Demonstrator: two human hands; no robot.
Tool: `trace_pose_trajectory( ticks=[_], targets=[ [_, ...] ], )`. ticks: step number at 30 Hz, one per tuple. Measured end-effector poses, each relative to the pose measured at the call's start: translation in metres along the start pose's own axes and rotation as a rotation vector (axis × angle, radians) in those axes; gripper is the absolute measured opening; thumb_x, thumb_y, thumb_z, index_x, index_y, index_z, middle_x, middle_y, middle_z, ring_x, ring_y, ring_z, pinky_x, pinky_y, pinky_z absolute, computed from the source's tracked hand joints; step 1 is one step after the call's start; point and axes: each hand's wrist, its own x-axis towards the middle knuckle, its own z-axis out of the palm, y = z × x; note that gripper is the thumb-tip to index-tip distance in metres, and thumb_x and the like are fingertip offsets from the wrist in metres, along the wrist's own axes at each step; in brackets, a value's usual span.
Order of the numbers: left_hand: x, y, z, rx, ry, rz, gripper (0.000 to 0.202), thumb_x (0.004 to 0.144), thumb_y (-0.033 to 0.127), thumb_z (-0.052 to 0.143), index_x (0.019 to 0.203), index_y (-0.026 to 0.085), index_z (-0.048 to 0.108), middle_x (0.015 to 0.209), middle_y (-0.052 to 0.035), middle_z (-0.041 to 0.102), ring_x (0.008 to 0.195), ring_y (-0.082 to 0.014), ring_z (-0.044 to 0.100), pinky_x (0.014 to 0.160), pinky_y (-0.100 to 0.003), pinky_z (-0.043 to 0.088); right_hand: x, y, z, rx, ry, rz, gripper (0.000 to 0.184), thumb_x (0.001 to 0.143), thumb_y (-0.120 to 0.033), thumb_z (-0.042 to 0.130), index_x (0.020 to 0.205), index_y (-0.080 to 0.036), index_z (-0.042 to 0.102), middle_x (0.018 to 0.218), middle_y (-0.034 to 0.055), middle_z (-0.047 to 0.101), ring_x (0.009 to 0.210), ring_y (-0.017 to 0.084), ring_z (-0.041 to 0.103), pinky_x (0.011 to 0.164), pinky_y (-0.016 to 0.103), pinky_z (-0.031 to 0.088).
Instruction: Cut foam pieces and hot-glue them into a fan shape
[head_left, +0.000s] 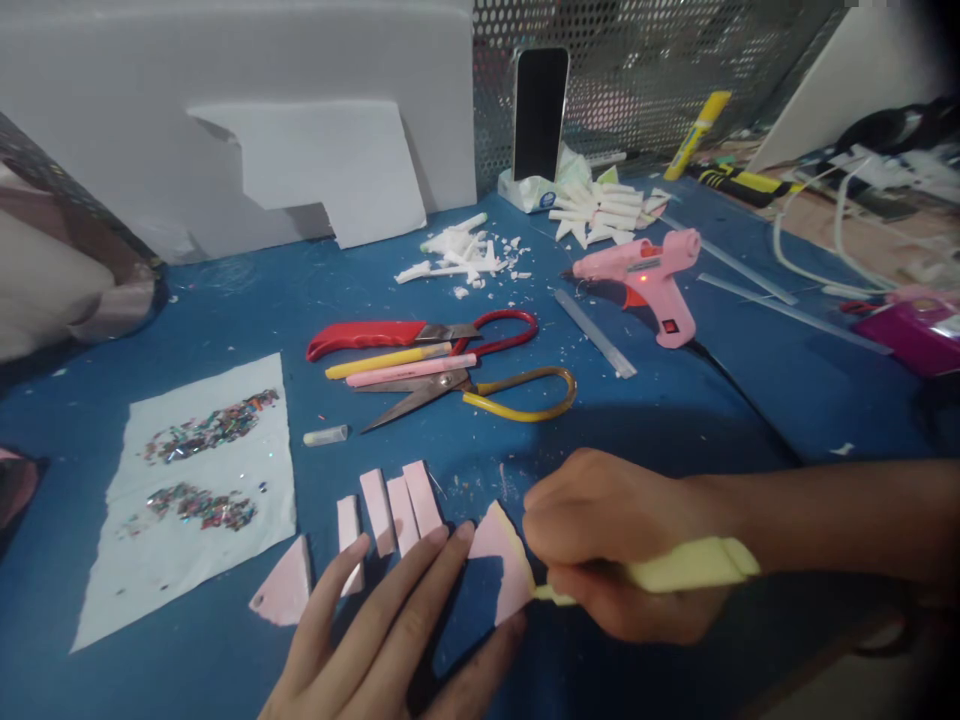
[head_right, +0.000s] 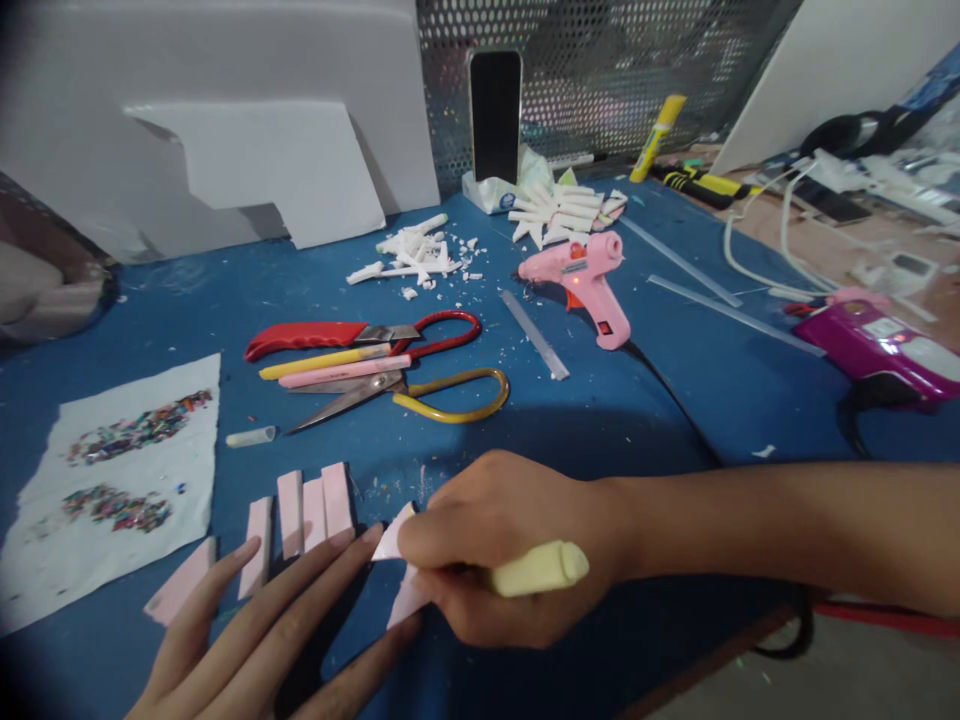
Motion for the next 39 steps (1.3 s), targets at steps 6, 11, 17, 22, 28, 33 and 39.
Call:
trace_pose_trajectory(
  ticks=[6, 11, 17, 22, 28, 33, 39],
  targets=[
    [-0.0002, 0.0005, -0.0007, 0.005, 0.004, 0.000, 0.036, 0.096, 0.038, 0.046, 0.132, 0.038, 0.052, 0.143, -0.0111, 0.048, 0.135, -0.0219, 0.039, 0.114, -0.049, 0.018, 0.0020, -0.0012, -0.0018, -0.034, 0.023, 0.044, 0.019, 0.085, -0.015, 0.040, 0.072, -0.023, 0.028, 0.061, -0.0048, 0.033, 0.055, 0.012, 0.031, 0.053, 0.027, 0.026],
    [-0.0012, 0.0004, -0.0014, 0.022, -0.013, 0.013, 0.036, 0.097, 0.037, 0.045, 0.133, 0.038, 0.050, 0.143, -0.0123, 0.047, 0.136, -0.0230, 0.038, 0.114, -0.050, 0.020, 0.0023, -0.0027, -0.0027, -0.034, 0.035, 0.049, 0.019, 0.085, -0.015, 0.040, 0.073, -0.022, 0.028, 0.062, -0.0044, 0.033, 0.056, 0.012, 0.031, 0.054, 0.027, 0.026],
    [-0.0008, -0.0004, -0.0002, 0.020, -0.010, 0.011, 0.037, 0.096, 0.039, 0.046, 0.133, 0.038, 0.050, 0.143, -0.0115, 0.047, 0.136, -0.0230, 0.039, 0.114, -0.050, 0.019, 0.0013, -0.0017, -0.0014, 0.009, 0.017, 0.009, 0.021, 0.082, -0.013, 0.044, 0.072, -0.022, 0.027, 0.062, -0.0049, 0.032, 0.056, 0.012, 0.030, 0.053, 0.027, 0.026],
    [-0.0001, 0.0003, 0.0019, -0.032, 0.048, -0.017, 0.036, 0.095, 0.039, 0.048, 0.131, 0.038, 0.053, 0.141, -0.0088, 0.050, 0.133, -0.0216, 0.042, 0.115, -0.048, 0.018, 0.0016, -0.0012, -0.0014, 0.033, -0.021, 0.002, 0.021, 0.082, -0.015, 0.043, 0.070, -0.022, 0.028, 0.060, -0.0050, 0.032, 0.055, 0.012, 0.031, 0.053, 0.027, 0.027],
    [-0.0013, 0.0008, 0.0013, -0.016, 0.015, -0.008, 0.037, 0.095, 0.038, 0.049, 0.132, 0.039, 0.051, 0.140, -0.0116, 0.050, 0.134, -0.0225, 0.040, 0.114, -0.050, 0.019, 0.0040, -0.0006, -0.0066, 0.101, 0.156, 0.281, 0.018, 0.093, -0.025, 0.047, 0.077, -0.017, 0.044, 0.067, -0.0042, 0.046, 0.057, 0.007, 0.041, 0.053, 0.021, 0.032],
    [-0.0011, 0.0004, -0.0002, -0.018, -0.006, 0.003, 0.038, 0.095, 0.040, 0.050, 0.133, 0.038, 0.050, 0.141, -0.0131, 0.049, 0.136, -0.0235, 0.038, 0.114, -0.050, 0.018, 0.0035, 0.0027, -0.0059, 0.133, 0.170, 0.330, 0.015, 0.091, -0.023, 0.054, 0.080, -0.017, 0.046, 0.071, -0.0052, 0.049, 0.060, 0.006, 0.043, 0.055, 0.018, 0.033],
    [-0.0011, 0.0013, 0.0001, -0.035, 0.001, -0.013, 0.038, 0.094, 0.038, 0.051, 0.133, 0.038, 0.051, 0.141, -0.0127, 0.049, 0.136, -0.0224, 0.039, 0.114, -0.050, 0.018, 0.0057, 0.0015, -0.0073, 0.079, 0.128, 0.324, 0.022, 0.092, -0.022, 0.049, 0.072, -0.017, 0.040, 0.063, -0.0065, 0.040, 0.056, 0.006, 0.035, 0.053, 0.020, 0.029]
  ],
)
